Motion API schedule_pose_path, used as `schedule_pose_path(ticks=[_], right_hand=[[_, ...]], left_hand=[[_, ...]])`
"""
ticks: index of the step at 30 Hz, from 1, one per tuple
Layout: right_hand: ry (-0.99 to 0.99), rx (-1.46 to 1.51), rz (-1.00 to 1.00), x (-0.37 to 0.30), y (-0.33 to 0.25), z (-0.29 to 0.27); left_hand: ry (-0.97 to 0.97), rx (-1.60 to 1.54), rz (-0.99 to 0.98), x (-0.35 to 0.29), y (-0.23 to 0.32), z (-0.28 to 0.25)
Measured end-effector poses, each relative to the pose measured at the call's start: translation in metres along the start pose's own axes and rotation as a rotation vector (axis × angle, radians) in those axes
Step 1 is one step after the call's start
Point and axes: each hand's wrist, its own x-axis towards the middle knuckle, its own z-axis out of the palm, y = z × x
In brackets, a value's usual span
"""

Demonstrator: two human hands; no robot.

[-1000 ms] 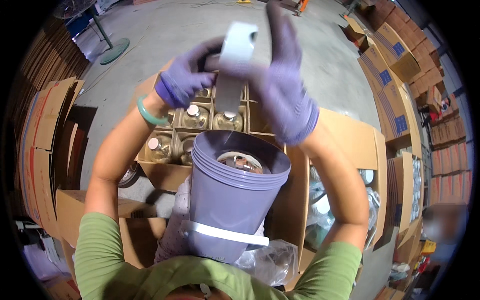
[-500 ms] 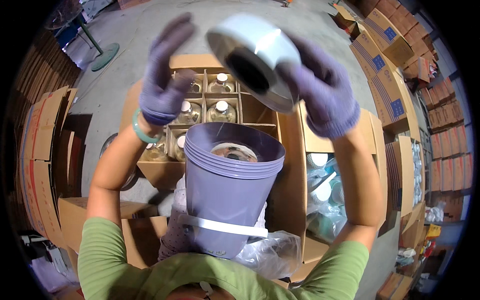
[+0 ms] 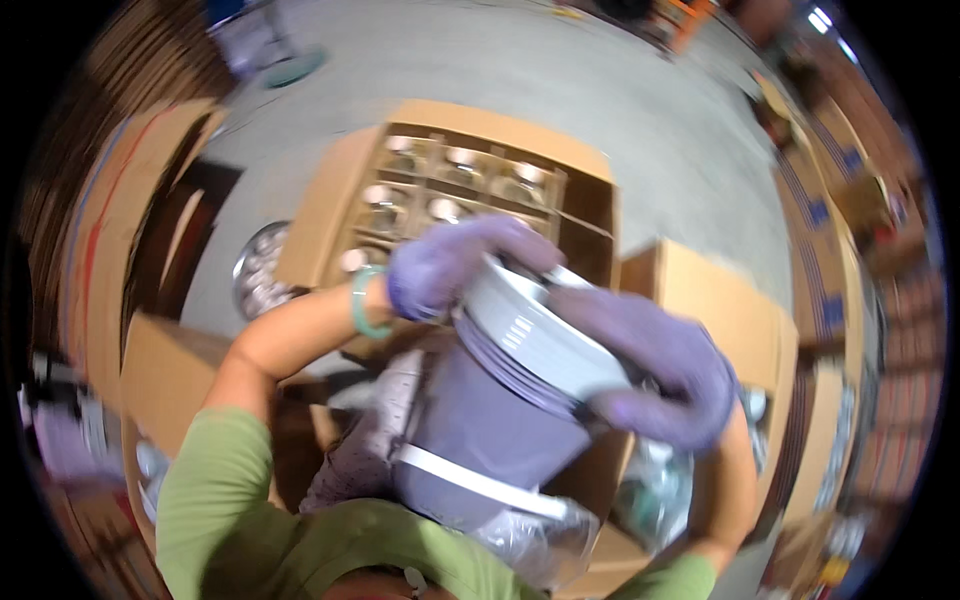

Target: The person sits on the floor and assembles plastic containers by inserting a metal bowl into the base and screwing on a lid. They handle multiple containers of different colors, including purple and teal, and place the finished units into a cardboard box.

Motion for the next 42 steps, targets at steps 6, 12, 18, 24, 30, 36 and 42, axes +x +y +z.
schedule_pose_path(ticks=[6,12,18,24,30,36,42], right_hand=[[0.201,-0.045,0.02,-0.004,0.01,0.016],[0.163,-0.013,0.055,-0.003,0.004,0.0],[0.166,-0.222,-0.153,0.004,0.008,0.019],[0.469,-0.298,-0.11,-0.015,0.086,0.035],[0.502,-0.075,-0.029,-0.011,0.038,0.032],[0.544,-0.049,0.031,-0.031,0.045,0.042],[0.58,-0.013,-0.23,-0.044,0.088,0.042]], left_hand=[[0.04,-0.174,-0.113,0.003,0.0,0.01],[0.064,-0.287,-0.062,0.015,0.008,0.002],[0.026,-0.16,0.121,-0.002,0.012,0.009],[0.095,0.292,0.063,0.003,0.029,0.032],[0.1,-0.323,-0.292,0.015,-0.012,0.014],[0.061,-0.715,-0.501,0.012,-0.041,0.033],[0.06,-0.356,-0.552,0.014,-0.023,0.031]])
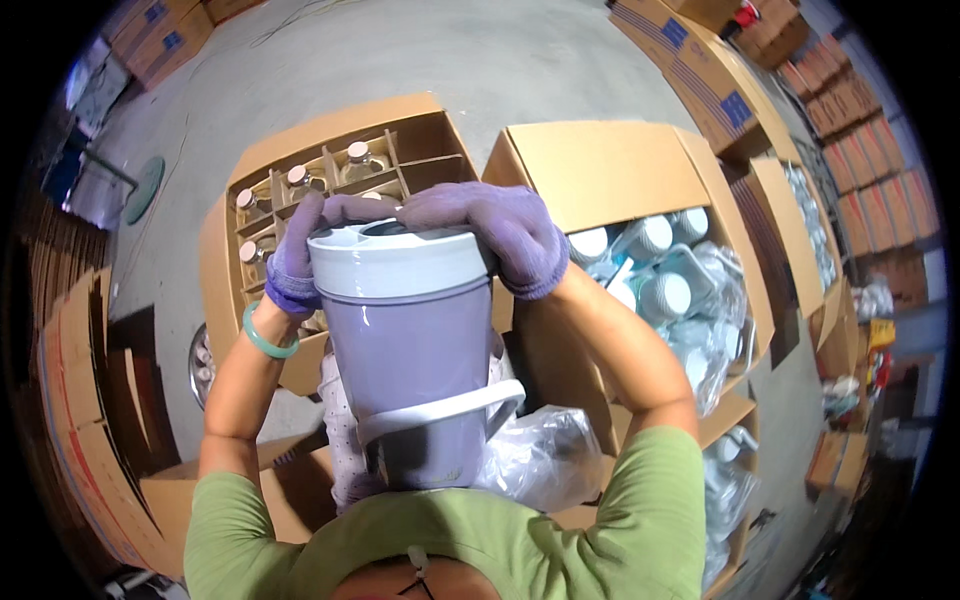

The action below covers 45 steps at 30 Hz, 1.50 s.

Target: The person sits on the floor and assembles plastic containers by inserting a metal bowl into the base and screwing on a lid. They handle multiple containers of different colors, including purple and teal, and place the finished units into a cardboard box.

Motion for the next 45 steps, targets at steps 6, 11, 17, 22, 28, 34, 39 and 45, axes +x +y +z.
schedule_pose_path(ticks=[6,11,17,22,28,34,39,45], right_hand=[[-0.126,0.168,0.039,0.021,-0.026,-0.004],[-0.319,-0.332,0.246,0.071,0.001,-0.001],[0.161,-0.26,-0.558,0.057,0.005,-0.001],[0.05,0.223,-0.325,0.025,0.008,0.016],[0.145,0.152,-0.335,0.011,0.024,0.018],[-0.001,-0.468,-0.123,0.04,-0.054,0.024],[-0.138,-0.157,-0.065,0.031,-0.028,0.014],[0.125,0.061,-0.303,0.009,0.021,0.012]], left_hand=[[-0.268,-0.433,-0.389,0.046,0.014,-0.015],[-0.613,0.042,-0.435,0.087,0.012,-0.037],[-0.868,0.492,-0.239,0.107,0.008,-0.033],[-0.958,0.788,-0.178,0.106,0.017,-0.022],[-0.825,0.623,-0.323,0.102,0.011,-0.01],[-0.28,0.104,-0.312,0.061,-0.002,-0.02],[-0.015,-0.038,-0.173,0.021,0.0,0.006],[-0.084,-0.284,-0.165,-0.003,0.029,0.013]])
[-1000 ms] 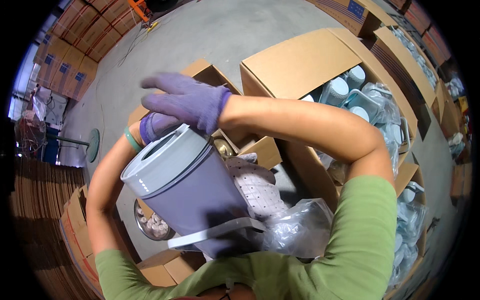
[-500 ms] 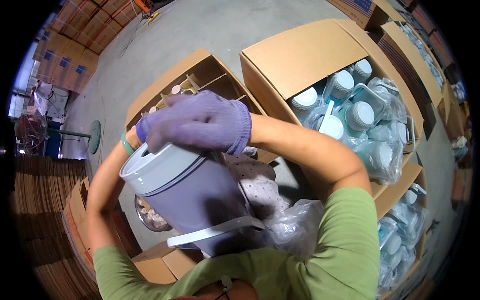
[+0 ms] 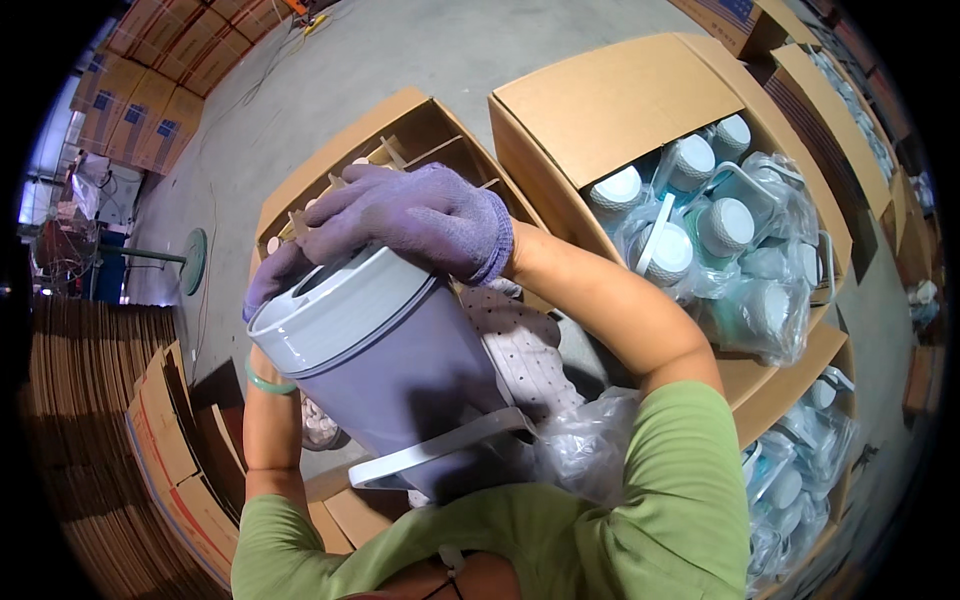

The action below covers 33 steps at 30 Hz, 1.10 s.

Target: The person sits on the floor and assembles plastic containers by inserting a metal bowl into the base and screwing on a lid. They handle multiple containers of different colors, including purple and teal, and place the finished units into a cardboard box.

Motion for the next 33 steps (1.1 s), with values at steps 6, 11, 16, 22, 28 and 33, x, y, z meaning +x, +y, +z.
schedule_pose_path(ticks=[6,11,16,22,28,33], right_hand=[[-0.129,-0.061,-0.017,0.015,-0.008,-0.012],[-0.009,0.269,1.216,0.041,-0.003,-0.025],[-0.585,-0.069,1.311,0.079,0.017,-0.004],[-0.643,-0.105,1.299,0.07,0.012,0.009],[-0.784,-0.286,1.031,0.053,0.024,0.005],[-0.653,-0.22,1.074,0.106,0.023,0.001]], left_hand=[[0.048,0.128,0.027,-0.003,0.012,-0.005],[0.179,0.776,0.507,-0.043,0.022,0.018],[0.228,1.171,0.658,-0.058,0.009,0.013],[0.324,1.14,0.721,-0.055,-0.005,0.027],[0.247,1.216,0.717,-0.055,-0.008,0.041],[0.301,1.184,0.74,-0.058,-0.005,0.035]])
